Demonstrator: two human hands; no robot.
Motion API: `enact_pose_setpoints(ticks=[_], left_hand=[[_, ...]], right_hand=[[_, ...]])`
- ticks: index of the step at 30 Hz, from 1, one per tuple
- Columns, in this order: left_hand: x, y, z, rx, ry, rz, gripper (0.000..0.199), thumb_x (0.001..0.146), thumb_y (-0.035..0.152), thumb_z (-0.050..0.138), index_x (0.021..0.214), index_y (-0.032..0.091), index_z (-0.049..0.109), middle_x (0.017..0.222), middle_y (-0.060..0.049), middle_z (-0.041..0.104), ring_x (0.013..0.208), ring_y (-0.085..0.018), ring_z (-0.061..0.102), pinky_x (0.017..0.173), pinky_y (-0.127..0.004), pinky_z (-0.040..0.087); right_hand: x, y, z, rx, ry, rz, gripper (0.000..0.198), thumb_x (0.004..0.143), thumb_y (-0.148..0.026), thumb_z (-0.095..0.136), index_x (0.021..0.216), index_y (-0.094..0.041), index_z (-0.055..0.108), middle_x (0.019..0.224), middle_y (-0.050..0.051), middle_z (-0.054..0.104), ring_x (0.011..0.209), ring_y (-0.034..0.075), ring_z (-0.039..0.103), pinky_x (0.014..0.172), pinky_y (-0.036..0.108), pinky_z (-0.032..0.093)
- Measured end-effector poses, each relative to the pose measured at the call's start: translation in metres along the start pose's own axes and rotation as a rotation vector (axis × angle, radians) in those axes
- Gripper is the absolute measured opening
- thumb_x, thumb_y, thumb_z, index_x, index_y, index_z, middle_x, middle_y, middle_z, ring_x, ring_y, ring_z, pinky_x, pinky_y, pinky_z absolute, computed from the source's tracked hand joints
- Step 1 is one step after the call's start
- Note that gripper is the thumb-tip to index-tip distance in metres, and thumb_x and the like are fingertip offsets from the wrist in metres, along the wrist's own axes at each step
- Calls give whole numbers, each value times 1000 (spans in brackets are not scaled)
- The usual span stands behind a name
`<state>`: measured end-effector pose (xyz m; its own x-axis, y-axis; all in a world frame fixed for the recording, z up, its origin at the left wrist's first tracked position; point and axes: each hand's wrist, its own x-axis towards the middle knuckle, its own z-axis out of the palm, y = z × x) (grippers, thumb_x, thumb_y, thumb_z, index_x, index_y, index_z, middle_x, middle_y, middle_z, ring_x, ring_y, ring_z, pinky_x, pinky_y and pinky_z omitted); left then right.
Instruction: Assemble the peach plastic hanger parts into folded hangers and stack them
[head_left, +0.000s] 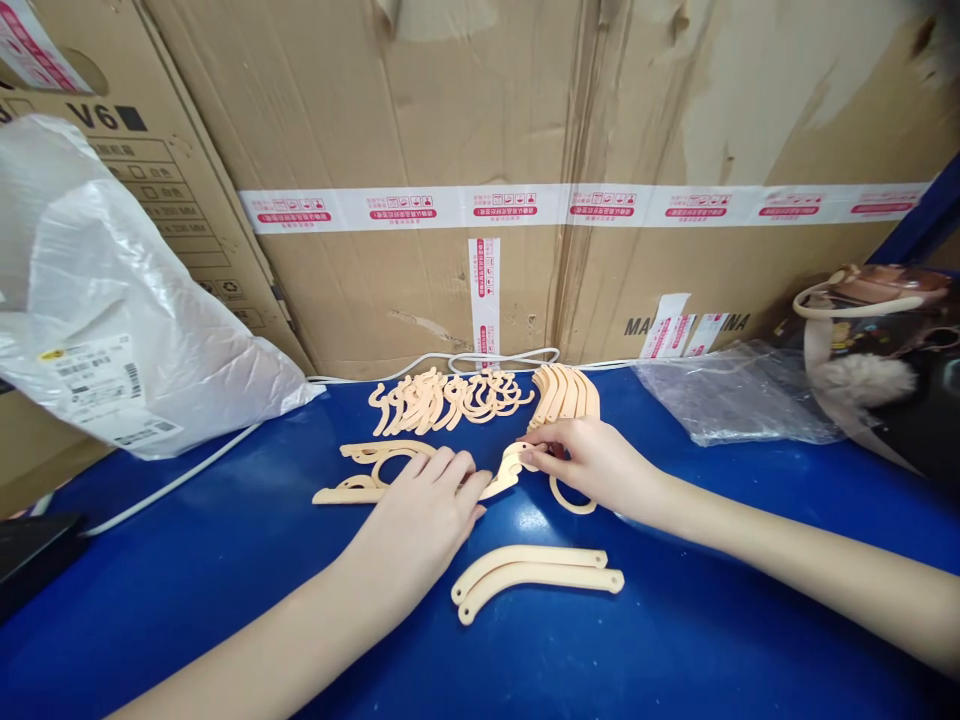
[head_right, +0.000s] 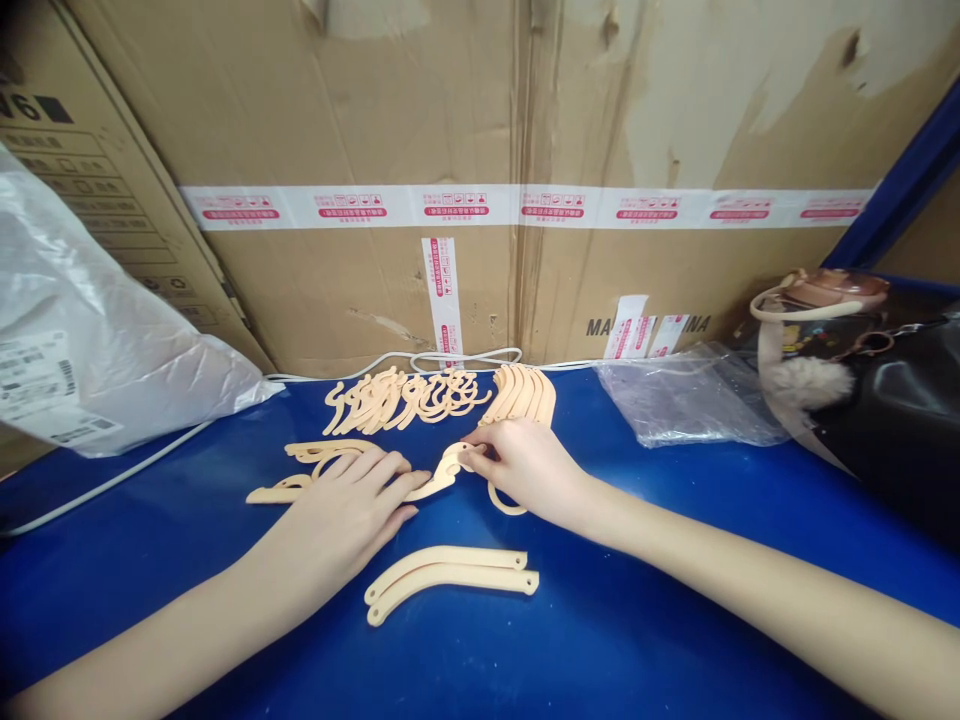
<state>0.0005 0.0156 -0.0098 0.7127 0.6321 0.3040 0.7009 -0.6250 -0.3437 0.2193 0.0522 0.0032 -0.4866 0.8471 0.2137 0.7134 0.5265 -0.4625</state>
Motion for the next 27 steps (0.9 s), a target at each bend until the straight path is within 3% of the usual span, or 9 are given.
enact_pose_setpoints(ticks=[5, 12, 21, 27], left_hand=[[-6, -1, -3, -54, 29, -17, 20, 91, 11, 45, 96, 18, 63, 88, -5, 66, 82, -23, 56, 72, -36, 38], [-14, -4, 1, -88, 93, 15, 30, 93, 9, 39, 100, 18, 67, 95, -7, 69, 89, -24, 58, 74, -38, 41], [-11, -5, 3, -199, 58, -29, 19, 88, 13, 51, 98, 18, 67, 118, -8, 64, 107, -27, 55, 88, -43, 41], [-5, -10, -1, -377, -23, -102, 13, 91, 13, 50, 90, 18, 62, 110, -6, 64, 104, -24, 55, 84, -39, 41]], right_hand=[[2, -5, 4, -176, 33, -87, 20, 92, -28, 55, 97, -18, 72, 90, 6, 71, 83, 20, 65, 67, 27, 44], [4, -2, 9, -250, 11, -122, 20, 92, -29, 56, 89, -16, 70, 85, 6, 63, 76, 18, 60, 65, 27, 42], [6, 1, 8, -273, -11, -170, 22, 94, -22, 51, 94, -12, 71, 87, 9, 65, 81, 21, 61, 71, 31, 45], [8, 5, 7, -190, -17, -181, 18, 93, -17, 53, 105, -15, 67, 96, 7, 68, 89, 20, 63, 79, 30, 47]])
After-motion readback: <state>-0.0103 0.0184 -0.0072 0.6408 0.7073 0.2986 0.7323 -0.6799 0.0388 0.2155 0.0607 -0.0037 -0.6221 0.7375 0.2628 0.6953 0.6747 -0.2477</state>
